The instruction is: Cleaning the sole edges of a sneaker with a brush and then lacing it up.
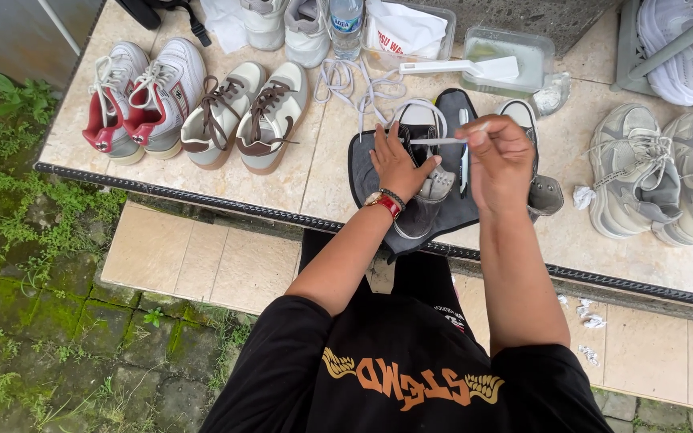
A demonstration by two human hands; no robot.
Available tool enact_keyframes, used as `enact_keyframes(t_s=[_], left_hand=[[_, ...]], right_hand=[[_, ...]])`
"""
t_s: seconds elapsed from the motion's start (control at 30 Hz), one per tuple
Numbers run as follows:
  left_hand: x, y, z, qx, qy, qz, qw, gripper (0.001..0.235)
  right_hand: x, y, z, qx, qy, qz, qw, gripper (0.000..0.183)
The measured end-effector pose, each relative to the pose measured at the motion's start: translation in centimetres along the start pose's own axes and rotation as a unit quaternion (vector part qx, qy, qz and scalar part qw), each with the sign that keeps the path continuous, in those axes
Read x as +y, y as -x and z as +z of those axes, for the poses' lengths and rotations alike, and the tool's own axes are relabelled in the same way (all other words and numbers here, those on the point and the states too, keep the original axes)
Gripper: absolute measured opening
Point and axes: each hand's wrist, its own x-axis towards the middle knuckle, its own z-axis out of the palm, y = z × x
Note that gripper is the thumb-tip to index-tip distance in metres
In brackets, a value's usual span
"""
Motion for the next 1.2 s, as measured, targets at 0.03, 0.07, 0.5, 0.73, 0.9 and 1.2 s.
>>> enact_keyframes(t_s=[0.03,0.07,0.5,0.73,0.9,1.2], left_hand=[[0.0,0.0,0.0,0.000,0.001,0.000,1.000,0.111],[0.1,0.0,0.0,0.001,0.002,-0.002,1.000,0.112],[0.0,-0.2,-0.2,-0.004,0.030,-0.030,0.999,0.119],[-0.2,0.1,0.1,0.030,0.060,0.012,0.998,0.120],[-1.0,-0.1,0.6,0.030,0.017,0.005,0.999,0.119],[-0.7,0.2,0.4,0.025,-0.010,0.010,1.000,0.117]], right_hand=[[-0.9,0.1,0.0,-0.001,0.001,0.000,1.000,0.007],[-1.7,0.1,0.0,-0.013,-0.010,-0.008,1.000,0.008],[-4.1,0.4,0.1,-0.096,-0.178,0.076,0.976,0.008],[4.9,-3.1,-2.1,-0.041,0.129,0.179,0.974,0.010],[10.5,-2.9,-4.3,-0.118,0.370,0.261,0.884,0.012],[7.4,-3.5,-2.2,-0.271,0.491,0.322,0.763,0.062]])
